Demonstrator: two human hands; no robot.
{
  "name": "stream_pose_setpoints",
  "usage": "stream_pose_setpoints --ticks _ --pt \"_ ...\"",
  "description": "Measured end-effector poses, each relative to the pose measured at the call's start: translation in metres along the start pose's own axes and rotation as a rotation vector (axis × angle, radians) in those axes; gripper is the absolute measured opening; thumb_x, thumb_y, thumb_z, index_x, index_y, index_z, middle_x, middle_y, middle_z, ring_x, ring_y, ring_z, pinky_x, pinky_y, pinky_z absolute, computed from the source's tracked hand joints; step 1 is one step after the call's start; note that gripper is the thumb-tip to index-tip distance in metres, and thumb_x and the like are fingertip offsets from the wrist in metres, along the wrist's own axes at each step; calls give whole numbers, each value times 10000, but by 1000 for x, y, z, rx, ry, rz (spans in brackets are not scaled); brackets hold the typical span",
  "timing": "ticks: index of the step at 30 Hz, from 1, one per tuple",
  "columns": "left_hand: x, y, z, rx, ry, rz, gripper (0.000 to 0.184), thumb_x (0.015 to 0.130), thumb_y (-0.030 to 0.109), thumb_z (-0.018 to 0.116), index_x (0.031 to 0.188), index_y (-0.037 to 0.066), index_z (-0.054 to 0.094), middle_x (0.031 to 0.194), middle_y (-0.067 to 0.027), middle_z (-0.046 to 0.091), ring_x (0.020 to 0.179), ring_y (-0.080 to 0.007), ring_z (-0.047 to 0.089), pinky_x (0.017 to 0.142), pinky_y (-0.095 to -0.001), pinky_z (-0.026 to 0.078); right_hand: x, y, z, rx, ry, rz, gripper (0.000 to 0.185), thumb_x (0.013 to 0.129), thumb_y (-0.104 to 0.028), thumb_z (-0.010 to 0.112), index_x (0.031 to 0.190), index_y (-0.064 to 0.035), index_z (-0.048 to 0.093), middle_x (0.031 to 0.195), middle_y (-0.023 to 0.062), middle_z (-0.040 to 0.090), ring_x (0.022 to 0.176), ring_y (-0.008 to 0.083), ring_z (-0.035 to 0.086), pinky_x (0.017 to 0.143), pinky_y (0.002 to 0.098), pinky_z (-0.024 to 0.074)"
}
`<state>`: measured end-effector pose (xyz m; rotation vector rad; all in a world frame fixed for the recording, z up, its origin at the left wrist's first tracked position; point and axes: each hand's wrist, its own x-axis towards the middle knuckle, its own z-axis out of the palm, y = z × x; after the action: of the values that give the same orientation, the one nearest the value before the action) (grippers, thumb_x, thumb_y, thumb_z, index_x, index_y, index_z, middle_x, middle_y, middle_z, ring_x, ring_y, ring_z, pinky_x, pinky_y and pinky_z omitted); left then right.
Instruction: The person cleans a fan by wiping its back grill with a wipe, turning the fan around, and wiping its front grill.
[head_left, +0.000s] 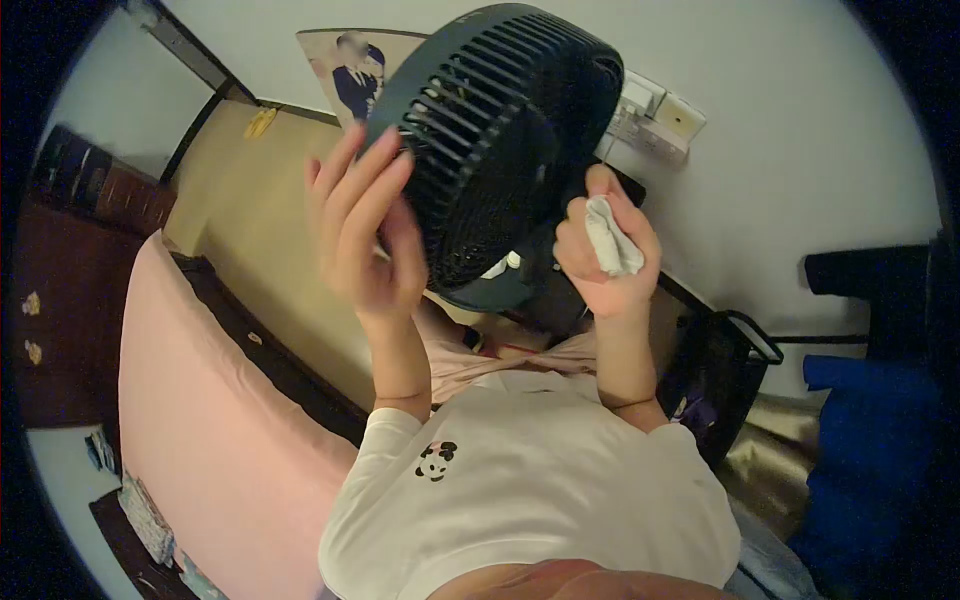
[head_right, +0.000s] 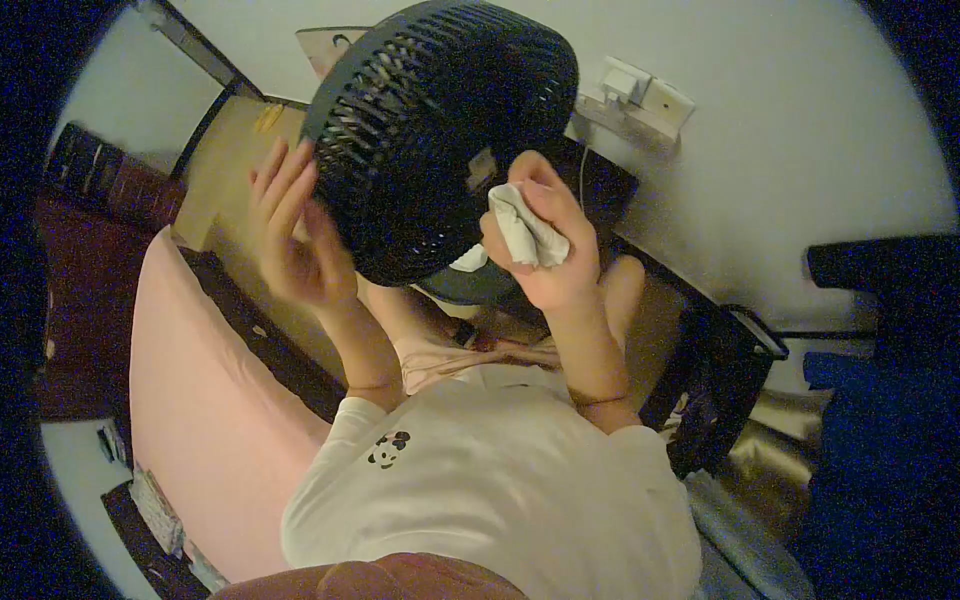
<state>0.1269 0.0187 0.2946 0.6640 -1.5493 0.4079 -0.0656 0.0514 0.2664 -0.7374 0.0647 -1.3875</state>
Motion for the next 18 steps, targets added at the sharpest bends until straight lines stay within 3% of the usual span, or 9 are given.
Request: stream_pose_setpoints --ticks 1,2,4,6,8,10,13,14,18 --pt "-7 11 -2 -146 82 -71 184 798 60 498 935 41 619 994 -108 640 919 -295 595 953 -466 334 -2 2 -6 200 -88 74 142 909 -187 440 915 -57 386 558 51 384 389 126 337 374 264 268" --pt "-17 26 -8 -288 163 -147 142 820 101 517 899 33 613 948 -118 643 825 -285 616 902 -458 388 -6 2 -7 161 -71 95 154 912 -213 436 901 -72 373 568 52 380 430 131 350 400 263 269" --pt "-44 52 -20 -604 36 -259 204 845 216 541 864 17 581 845 -137 624 702 -258 602 727 -423 468 -13 8 1 47 29 48 156 912 -223 437 892 -83 371 578 50 381 467 135 364 421 263 278" --pt "-45 61 -27 -523 -375 -50 271 789 262 648 863 19 553 780 -132 594 685 -221 593 578 -338 477 -20 11 1 -166 144 -9 180 901 -255 467 863 -114 361 605 42 388 559 150 389 490 271 305" --pt "-53 80 -11 -591 -413 -296 361 681 241 762 892 37 552 773 -105 579 658 -197 574 532 -282 459 -23 18 -12 -96 32 -50 193 884 -263 510 912 -114 390 670 70 453 633 177 461 540 275 367" --pt "-56 86 7 -533 -372 -331 388 638 208 788 896 39 553 783 -98 576 656 -192 571 527 -269 457 -27 21 -20 -28 -72 -94 226 867 -270 553 962 -115 418 735 98 517 707 204 533 590 280 428" --pt "-59 84 13 -437 -347 -319 406 580 118 790 917 44 576 839 -86 567 656 -191 564 535 -273 459 -35 25 -22 218 -85 -11 98 904 -250 497 861 -165 474 984 65 429 952 249 424 791 325 415" --pt "-59 84 13 -418 -364 -244 403 566 93 775 921 52 590 863 -83 563 665 -187 562 538 -269 456 -38 25 -32 224 -91 61 123 867 -260 559 819 -158 508 1106 53 386 1091 273 354 881 352 407" --pt "-58 84 7 -358 -399 -166 400 541 33 731 922 89 623 922 -72 562 762 -213 553 633 -296 452 -43 25 -40 220 -130 11 217 839 -243 616 962 -122 484 1177 89 399 1115 244 429 917 372 410"
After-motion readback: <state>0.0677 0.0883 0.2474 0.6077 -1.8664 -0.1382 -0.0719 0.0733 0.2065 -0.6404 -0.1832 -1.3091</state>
